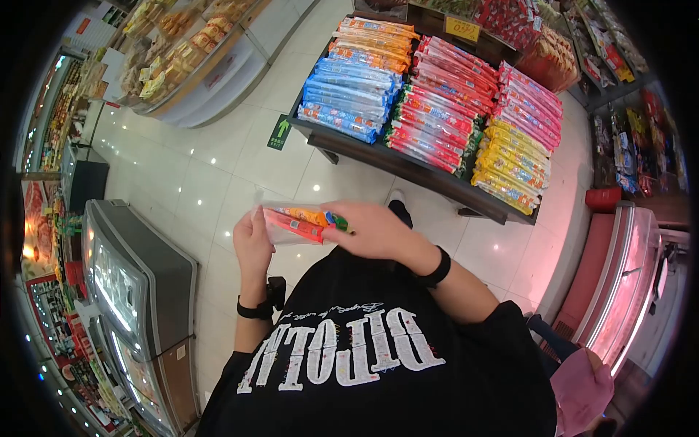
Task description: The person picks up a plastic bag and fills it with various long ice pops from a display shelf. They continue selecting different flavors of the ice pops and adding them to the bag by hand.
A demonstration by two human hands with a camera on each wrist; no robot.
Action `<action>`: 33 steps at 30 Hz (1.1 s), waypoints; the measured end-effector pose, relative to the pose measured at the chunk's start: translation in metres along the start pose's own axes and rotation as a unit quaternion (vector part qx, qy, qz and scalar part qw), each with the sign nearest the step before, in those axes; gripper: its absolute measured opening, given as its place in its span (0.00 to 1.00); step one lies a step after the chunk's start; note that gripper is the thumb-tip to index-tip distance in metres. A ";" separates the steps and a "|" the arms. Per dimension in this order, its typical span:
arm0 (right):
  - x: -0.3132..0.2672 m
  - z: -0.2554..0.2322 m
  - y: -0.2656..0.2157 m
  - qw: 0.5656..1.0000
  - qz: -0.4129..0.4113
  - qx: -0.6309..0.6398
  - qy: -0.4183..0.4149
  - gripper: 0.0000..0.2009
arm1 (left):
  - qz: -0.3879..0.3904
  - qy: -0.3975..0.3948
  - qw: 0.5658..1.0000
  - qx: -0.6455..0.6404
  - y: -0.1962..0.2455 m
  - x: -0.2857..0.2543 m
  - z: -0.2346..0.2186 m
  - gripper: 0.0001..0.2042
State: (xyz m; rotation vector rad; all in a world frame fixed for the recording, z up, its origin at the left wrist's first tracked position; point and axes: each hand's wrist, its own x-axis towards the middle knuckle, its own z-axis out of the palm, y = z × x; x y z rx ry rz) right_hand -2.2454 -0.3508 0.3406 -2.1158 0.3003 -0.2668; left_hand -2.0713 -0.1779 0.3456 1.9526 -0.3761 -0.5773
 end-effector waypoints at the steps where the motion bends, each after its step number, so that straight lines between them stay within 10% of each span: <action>1: -0.009 0.001 0.007 0.999 0.031 0.000 0.014 0.21 | -0.006 -0.001 1.000 0.003 -0.005 -0.007 -0.005 0.18; 10: -0.080 0.044 0.078 0.961 0.212 0.037 -0.177 0.18 | -0.025 -0.118 0.991 -0.054 -0.007 -0.043 0.001 0.19; 22: -0.156 -0.033 0.056 0.932 0.225 0.253 0.127 0.14 | 0.008 -0.210 0.977 -0.030 0.010 -0.042 0.048 0.21; 33: -0.277 -0.147 0.091 0.909 0.179 0.296 0.231 0.13 | 0.061 -0.383 0.915 0.111 0.056 -0.113 0.212 0.23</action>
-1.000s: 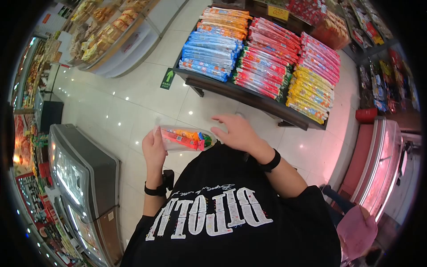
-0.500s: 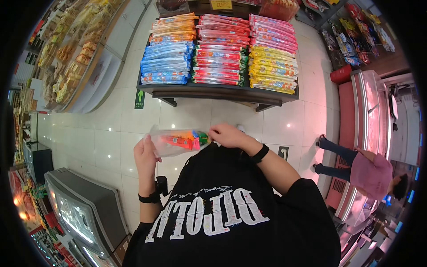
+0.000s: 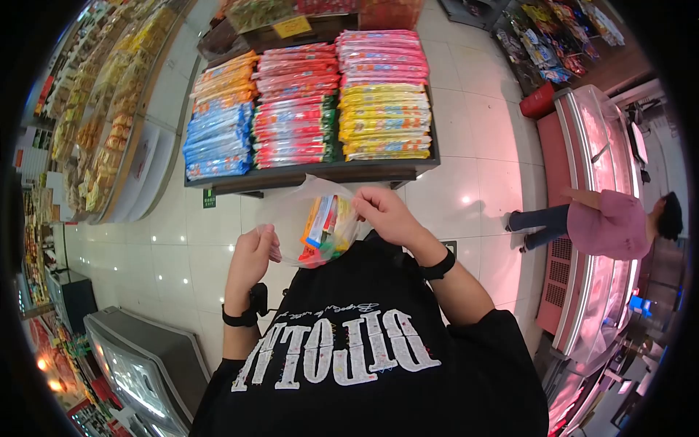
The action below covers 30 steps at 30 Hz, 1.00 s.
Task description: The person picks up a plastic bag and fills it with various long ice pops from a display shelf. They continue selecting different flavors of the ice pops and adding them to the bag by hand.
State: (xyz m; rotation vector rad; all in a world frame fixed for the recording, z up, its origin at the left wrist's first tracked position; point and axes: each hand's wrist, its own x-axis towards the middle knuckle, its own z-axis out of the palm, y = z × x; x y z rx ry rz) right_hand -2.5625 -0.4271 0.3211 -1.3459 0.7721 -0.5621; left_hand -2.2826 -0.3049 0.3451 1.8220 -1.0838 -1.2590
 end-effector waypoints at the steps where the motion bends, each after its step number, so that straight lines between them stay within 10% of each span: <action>1: -0.006 -0.014 0.001 1.000 0.004 -0.009 0.007 0.13 | -0.002 -0.011 1.000 0.019 0.007 0.007 0.014 0.23; 12: -0.065 -0.128 0.042 0.992 0.059 0.010 0.108 0.13 | 0.003 -0.045 0.985 0.167 0.077 0.055 0.121 0.23; 30: -0.040 -0.172 -0.003 0.982 0.072 -0.006 0.176 0.12 | 0.169 -0.261 0.938 0.155 0.120 0.148 0.172 0.22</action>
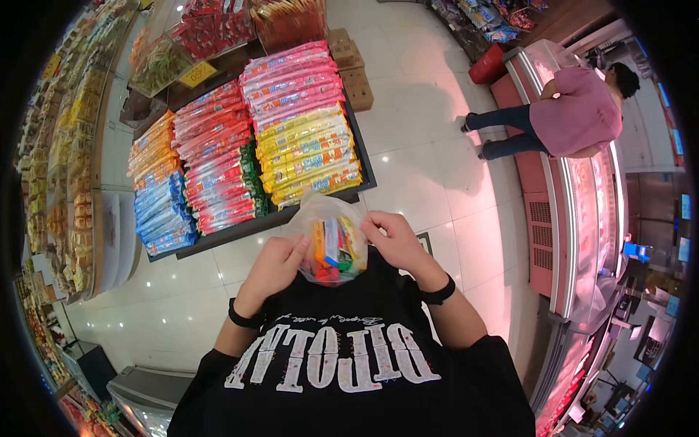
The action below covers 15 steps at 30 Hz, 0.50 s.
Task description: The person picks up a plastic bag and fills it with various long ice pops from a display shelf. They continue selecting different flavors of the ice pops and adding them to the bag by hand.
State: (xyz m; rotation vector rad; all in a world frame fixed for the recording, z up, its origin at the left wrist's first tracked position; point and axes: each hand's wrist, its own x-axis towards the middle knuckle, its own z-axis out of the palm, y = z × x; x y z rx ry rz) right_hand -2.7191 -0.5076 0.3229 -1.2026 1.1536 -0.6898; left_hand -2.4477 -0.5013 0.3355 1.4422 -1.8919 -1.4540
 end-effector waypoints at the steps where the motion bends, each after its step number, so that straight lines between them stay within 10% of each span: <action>1: 0.005 -0.004 -0.003 1.000 -0.010 -0.012 0.008 0.12 | 0.009 -0.011 1.000 -0.014 0.006 0.006 -0.005 0.22; 15: 0.030 -0.117 -0.005 0.991 -0.019 0.054 0.120 0.11 | 0.095 0.132 0.977 0.138 0.050 0.078 -0.018 0.21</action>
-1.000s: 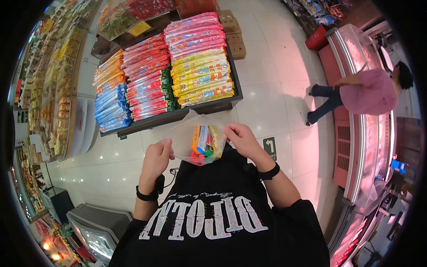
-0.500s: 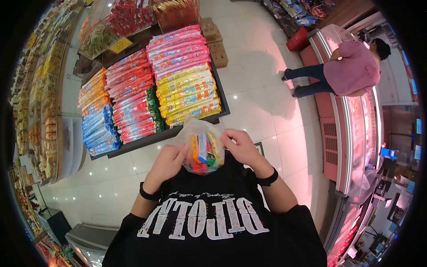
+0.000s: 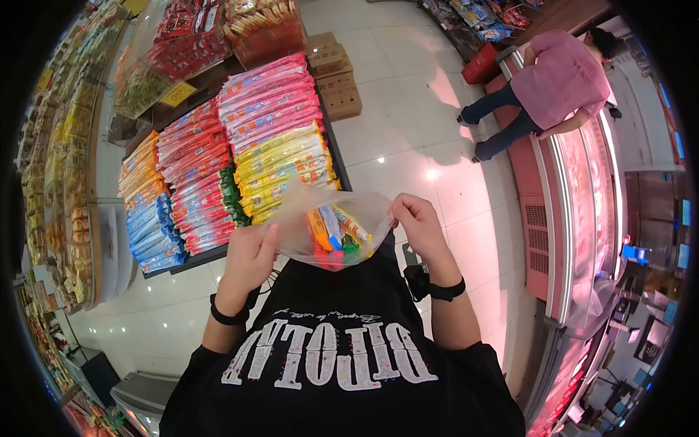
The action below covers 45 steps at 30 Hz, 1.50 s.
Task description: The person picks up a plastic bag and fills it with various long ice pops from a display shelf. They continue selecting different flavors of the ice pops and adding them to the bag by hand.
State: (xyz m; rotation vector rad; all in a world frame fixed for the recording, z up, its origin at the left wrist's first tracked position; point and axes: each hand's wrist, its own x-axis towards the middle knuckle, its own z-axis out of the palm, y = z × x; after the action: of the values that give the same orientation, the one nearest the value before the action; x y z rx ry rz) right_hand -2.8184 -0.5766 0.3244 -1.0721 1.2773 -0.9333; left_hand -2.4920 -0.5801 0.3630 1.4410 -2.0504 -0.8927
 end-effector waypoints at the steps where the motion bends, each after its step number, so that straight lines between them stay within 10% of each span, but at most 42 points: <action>1: 0.007 -0.013 0.002 1.000 0.002 -0.002 -0.015 0.11 | -0.014 0.017 0.999 -0.039 0.006 0.006 0.007 0.21; 12: 0.074 -0.121 0.015 0.967 0.040 -0.131 -0.214 0.09 | -0.191 0.239 0.920 -0.245 0.098 0.033 0.094 0.21; 21: 0.160 -0.093 0.014 0.922 0.038 -0.176 -0.344 0.09 | -0.283 0.326 0.859 -0.275 0.107 0.000 0.097 0.21; 33: 0.299 -0.023 0.035 0.937 0.058 -0.199 -0.281 0.13 | -0.341 0.424 0.806 -0.233 0.098 -0.029 0.078 0.21; 36: 0.351 0.004 0.059 0.934 -0.040 -0.259 -0.244 0.15 | -0.367 0.464 0.777 -0.216 0.102 -0.027 0.078 0.21; 45: 0.443 0.094 0.058 0.744 -0.248 -0.539 -0.308 0.25 | -0.477 0.587 0.639 -0.141 0.104 0.052 0.087 0.23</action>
State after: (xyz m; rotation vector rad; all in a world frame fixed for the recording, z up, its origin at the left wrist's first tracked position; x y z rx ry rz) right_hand -2.6893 -0.9784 0.1492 -2.4744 0.8965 -0.0127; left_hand -2.6360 -0.5844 0.3812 2.0486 -0.1001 -0.2846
